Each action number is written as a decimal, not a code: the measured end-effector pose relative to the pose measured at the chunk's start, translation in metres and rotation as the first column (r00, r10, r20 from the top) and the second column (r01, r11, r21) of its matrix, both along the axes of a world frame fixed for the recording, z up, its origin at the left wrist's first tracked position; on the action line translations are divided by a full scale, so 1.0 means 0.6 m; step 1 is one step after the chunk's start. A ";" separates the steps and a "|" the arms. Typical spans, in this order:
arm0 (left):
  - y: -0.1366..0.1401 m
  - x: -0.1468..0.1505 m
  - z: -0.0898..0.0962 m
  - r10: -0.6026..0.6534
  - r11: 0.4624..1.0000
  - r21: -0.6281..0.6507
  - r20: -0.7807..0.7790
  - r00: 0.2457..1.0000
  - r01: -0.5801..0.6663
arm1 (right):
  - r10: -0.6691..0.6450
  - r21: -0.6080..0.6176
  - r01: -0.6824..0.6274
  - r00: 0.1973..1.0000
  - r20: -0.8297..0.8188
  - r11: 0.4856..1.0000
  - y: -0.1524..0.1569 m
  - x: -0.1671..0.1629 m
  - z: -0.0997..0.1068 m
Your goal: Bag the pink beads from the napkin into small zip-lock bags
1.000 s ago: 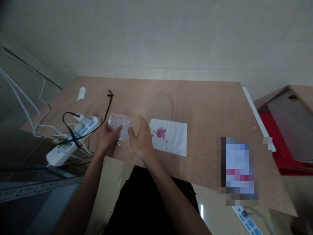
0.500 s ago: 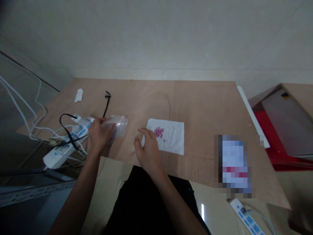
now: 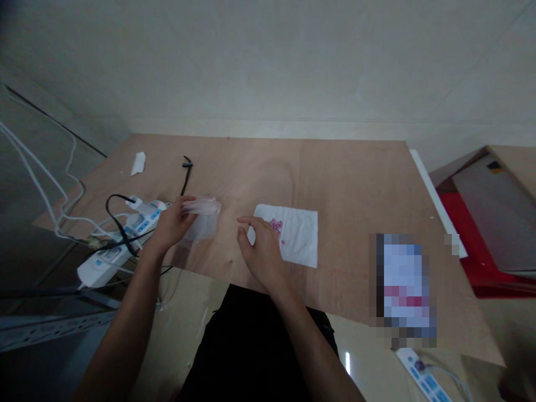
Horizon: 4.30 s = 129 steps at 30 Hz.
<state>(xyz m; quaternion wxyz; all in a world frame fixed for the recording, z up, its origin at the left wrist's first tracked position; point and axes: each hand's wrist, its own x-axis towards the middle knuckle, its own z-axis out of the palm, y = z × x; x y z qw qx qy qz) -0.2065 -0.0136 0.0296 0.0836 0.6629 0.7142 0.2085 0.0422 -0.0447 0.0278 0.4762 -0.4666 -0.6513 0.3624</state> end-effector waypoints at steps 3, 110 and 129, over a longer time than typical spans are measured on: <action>0.008 -0.002 -0.009 0.037 0.999 -0.029 -0.021 0.999 -0.037 | 0.004 -0.039 -0.004 1.000 0.001 0.999 -0.007 0.001 -0.012; -0.159 0.202 0.048 -0.403 0.891 -0.067 0.341 0.850 0.449 | 0.229 -0.013 -0.292 0.719 0.656 0.956 0.094 0.159 -0.028; -0.126 0.180 0.024 -0.407 0.889 -0.070 0.329 0.852 0.452 | 0.293 -0.111 -0.476 0.326 0.899 0.873 0.133 0.135 -0.015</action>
